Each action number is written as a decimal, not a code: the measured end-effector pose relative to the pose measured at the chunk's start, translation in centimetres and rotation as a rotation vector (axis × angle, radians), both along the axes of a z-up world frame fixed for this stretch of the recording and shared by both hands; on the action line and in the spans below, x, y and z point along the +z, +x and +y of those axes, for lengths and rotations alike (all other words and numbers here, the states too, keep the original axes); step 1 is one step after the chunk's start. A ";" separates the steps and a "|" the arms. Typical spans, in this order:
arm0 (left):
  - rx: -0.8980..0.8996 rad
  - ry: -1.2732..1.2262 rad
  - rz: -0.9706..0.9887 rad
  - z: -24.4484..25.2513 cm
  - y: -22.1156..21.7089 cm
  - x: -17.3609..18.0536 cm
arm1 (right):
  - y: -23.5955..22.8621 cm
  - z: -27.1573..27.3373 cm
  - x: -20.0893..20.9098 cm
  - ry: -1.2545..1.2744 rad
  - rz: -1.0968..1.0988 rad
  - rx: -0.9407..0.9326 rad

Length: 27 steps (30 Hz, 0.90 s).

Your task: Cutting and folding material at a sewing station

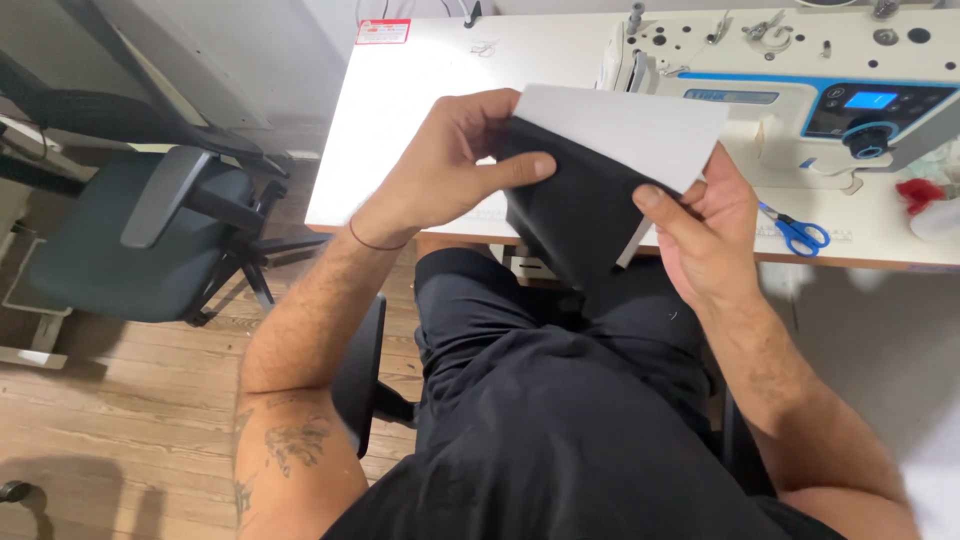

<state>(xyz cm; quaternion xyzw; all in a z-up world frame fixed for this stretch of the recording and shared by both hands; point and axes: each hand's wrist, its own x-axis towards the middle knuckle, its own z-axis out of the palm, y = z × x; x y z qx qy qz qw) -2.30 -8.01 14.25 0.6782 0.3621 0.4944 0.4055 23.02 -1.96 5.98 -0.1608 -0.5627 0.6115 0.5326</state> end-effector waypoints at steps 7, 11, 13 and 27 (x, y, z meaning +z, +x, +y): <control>-0.009 0.072 0.365 -0.4 0.8 3.5 | 9.6 0.8 0.4 0.281 -0.630 -0.028; -0.258 0.118 0.493 0.1 3.0 5.9 | 10.5 2.8 2.9 0.510 -0.456 -0.389; -0.374 0.101 0.534 0.3 4.6 6.2 | 8.1 2.4 6.0 0.565 -0.368 -0.315; -0.129 -0.029 0.597 0.9 3.4 1.3 | 2.3 1.0 10.8 0.106 -1.166 0.135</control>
